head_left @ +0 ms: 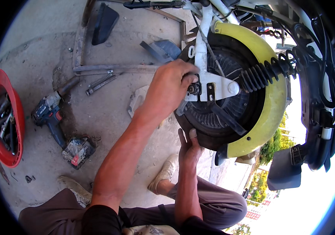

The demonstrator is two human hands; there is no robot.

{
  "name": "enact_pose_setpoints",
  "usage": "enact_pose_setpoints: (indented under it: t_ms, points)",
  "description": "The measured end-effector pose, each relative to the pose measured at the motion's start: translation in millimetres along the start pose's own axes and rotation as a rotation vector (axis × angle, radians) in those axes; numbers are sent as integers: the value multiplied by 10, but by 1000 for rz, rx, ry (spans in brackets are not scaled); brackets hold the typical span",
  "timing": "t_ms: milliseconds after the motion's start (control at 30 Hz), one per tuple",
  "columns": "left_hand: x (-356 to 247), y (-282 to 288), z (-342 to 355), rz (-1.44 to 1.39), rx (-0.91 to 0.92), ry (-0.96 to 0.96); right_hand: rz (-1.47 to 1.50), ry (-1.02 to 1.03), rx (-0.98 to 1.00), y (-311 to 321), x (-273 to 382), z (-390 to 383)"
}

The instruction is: The person works on the rear wheel and brake assembly of a yellow scooter. They use a wrench to tighten bolts on the brake caliper, then use pliers to cut a zip tie and secure a cable. Finally, they use a hammer to tap a part of the wheel assembly.

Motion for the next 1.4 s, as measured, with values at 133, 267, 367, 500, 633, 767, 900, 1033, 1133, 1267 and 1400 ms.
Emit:
enact_pose_setpoints:
  t_ms: [133,267,367,500,633,767,900,1033,1133,1267,1400]
  points:
    - [15,-39,18,52,104,150,-7,-6,-3,12,13,8]
    - [-79,-4,27,79,66,16,3,-8,0,-4,14,-1]
    - [-82,-20,31,25,50,-66,8,-10,-3,-27,13,-8]
    - [-68,-44,19,-13,61,-103,7,-7,-11,-8,21,-12]
    - [90,-51,-6,-110,83,104,7,-10,-8,-13,24,1]
    - [16,-53,3,10,93,79,1,-1,-6,4,17,3]
    - [-78,-54,13,-11,41,-196,-21,1,-18,4,26,-14]
    - [67,-39,9,-132,46,1,-17,12,-16,-8,38,-26]
    - [24,-44,22,35,103,-42,-16,19,0,-11,28,-19]
    - [-136,-20,-11,65,10,-327,-11,11,14,7,8,-5]
    - [112,-26,-33,-361,-4,141,-10,18,-11,26,25,-12]
Point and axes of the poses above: each hand's wrist, its own z-axis towards the middle knuckle, its own y-axis out of the back of the hand, x = y × z, the point moved 8 cm from there along z, towards the middle knuckle, and after that the axes turned 6 degrees about z, right-handed, at the moved point
